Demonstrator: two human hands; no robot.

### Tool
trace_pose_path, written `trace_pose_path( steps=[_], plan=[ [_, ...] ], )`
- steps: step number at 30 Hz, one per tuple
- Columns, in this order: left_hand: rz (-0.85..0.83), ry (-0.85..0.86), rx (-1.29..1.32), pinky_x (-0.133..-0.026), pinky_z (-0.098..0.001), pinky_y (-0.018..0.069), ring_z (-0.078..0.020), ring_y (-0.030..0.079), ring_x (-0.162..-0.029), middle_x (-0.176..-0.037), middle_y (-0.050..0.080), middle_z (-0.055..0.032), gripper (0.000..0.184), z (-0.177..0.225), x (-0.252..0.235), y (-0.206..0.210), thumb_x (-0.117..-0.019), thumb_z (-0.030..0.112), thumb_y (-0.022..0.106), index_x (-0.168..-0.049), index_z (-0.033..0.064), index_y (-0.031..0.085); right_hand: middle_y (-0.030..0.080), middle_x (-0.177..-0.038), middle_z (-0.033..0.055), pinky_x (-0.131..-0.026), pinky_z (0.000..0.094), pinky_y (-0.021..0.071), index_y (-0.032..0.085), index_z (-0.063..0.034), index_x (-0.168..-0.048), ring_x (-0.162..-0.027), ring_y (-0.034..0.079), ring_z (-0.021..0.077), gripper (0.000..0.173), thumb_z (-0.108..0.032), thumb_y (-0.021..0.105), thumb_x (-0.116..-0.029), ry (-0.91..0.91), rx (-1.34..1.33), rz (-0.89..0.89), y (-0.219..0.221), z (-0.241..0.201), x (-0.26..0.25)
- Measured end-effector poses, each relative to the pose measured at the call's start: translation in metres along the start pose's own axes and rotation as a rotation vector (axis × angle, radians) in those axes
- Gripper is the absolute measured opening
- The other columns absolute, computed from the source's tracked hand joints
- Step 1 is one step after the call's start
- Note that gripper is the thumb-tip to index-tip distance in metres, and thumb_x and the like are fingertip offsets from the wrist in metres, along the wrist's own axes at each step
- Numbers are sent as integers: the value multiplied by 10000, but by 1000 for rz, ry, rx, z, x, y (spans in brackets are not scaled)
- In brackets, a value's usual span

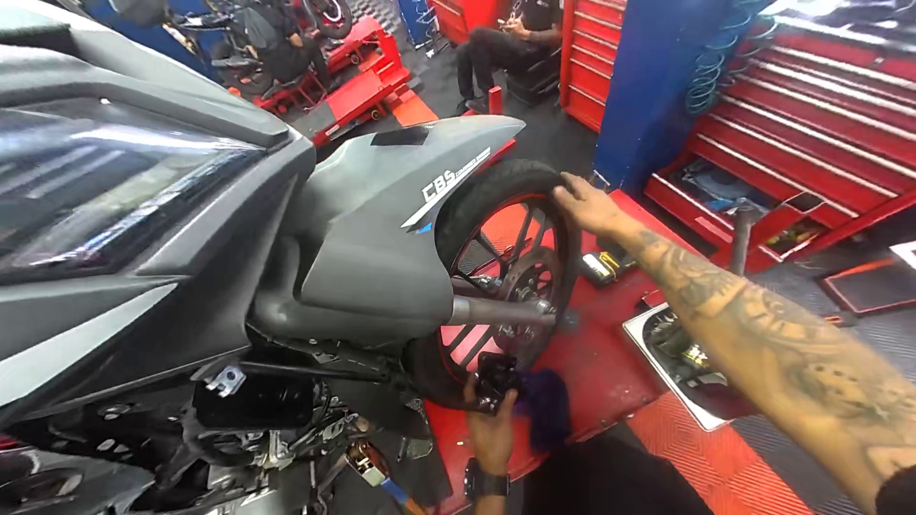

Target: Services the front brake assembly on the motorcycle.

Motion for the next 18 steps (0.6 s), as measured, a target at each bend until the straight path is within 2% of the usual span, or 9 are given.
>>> trace_pose_path(
  steps=[3,6,8,10,12,13,14,16,18],
  plan=[
    [9,26,50,-964,-351,599,-204,680,-1127,-1293,645,-187,807,2,1,5,-797,15,827,-1481,-63,407,504,-1534,157,-1169,588,373,451,-148,-1549,-1416,487,319,636,-548,456,-1054,21,-22,-61,1,14,22],
    [45,30,35,-974,-343,597,-193,679,-1134,-1293,650,-179,798,7,6,12,-800,8,824,-1480,-62,412,611,-1416,136,-1101,570,455,536,-154,-1480,-1303,590,291,533,-483,475,-1064,76,-126,43,14,38,54],
    [111,12,22,-974,-334,594,-181,682,-1128,-1283,658,-174,796,10,12,17,-798,10,821,-1478,-62,414,681,-1271,136,-1015,545,531,601,-101,-1379,-1159,667,272,445,-400,451,-1085,177,-223,162,35,59,94],
    [154,2,20,-983,-326,586,-181,673,-1144,-1293,650,-177,804,16,14,23,-796,14,818,-1480,-66,403,707,-1057,170,-852,578,580,623,-44,-1270,-956,705,317,409,-365,444,-1091,305,-205,206,72,86,145],
    [181,-13,3,-988,-323,580,-185,667,-1154,-1304,643,-177,805,20,18,27,-792,24,817,-1478,-67,406,697,-941,211,-743,643,560,645,-31,-1202,-853,695,396,363,-341,521,-1059,359,-78,14,132,122,195],
    [191,-20,-1,-985,-326,583,-187,669,-1151,-1302,644,-177,804,22,21,29,-792,22,814,-1478,-66,406,709,-983,206,-775,645,564,660,-49,-1204,-890,701,402,365,-357,577,-1025,349,-8,-189,165,138,215],
    [201,-30,-6,-980,-328,586,-189,672,-1146,-1299,644,-178,801,25,24,31,-794,22,809,-1479,-66,404,699,-1129,211,-857,648,554,649,-73,-1279,-1001,693,415,430,-391,623,-991,312,67,-432,195,148,232],
    [218,-52,-42,-969,-322,587,-182,672,-1137,-1300,637,-184,811,30,31,34,-791,31,800,-1484,-74,390,516,-1431,284,-936,690,510,555,-101,-1448,-1191,595,500,620,-417,709,-937,172,195,-784,242,156,260],
    [221,-64,-84,-964,-317,588,-175,670,-1135,-1304,630,-186,814,34,33,41,-797,54,793,-1486,-76,382,337,-1566,325,-920,727,497,488,-157,-1515,-1320,465,568,713,-316,786,-887,26,283,-930,271,163,272]
  ],
)
Point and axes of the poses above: each hand's wrist, its own x-axis away from the middle knuckle, its own y-axis out of the palm, z = x × y, the point moved 4 cm from there along -x, towards the middle knuckle
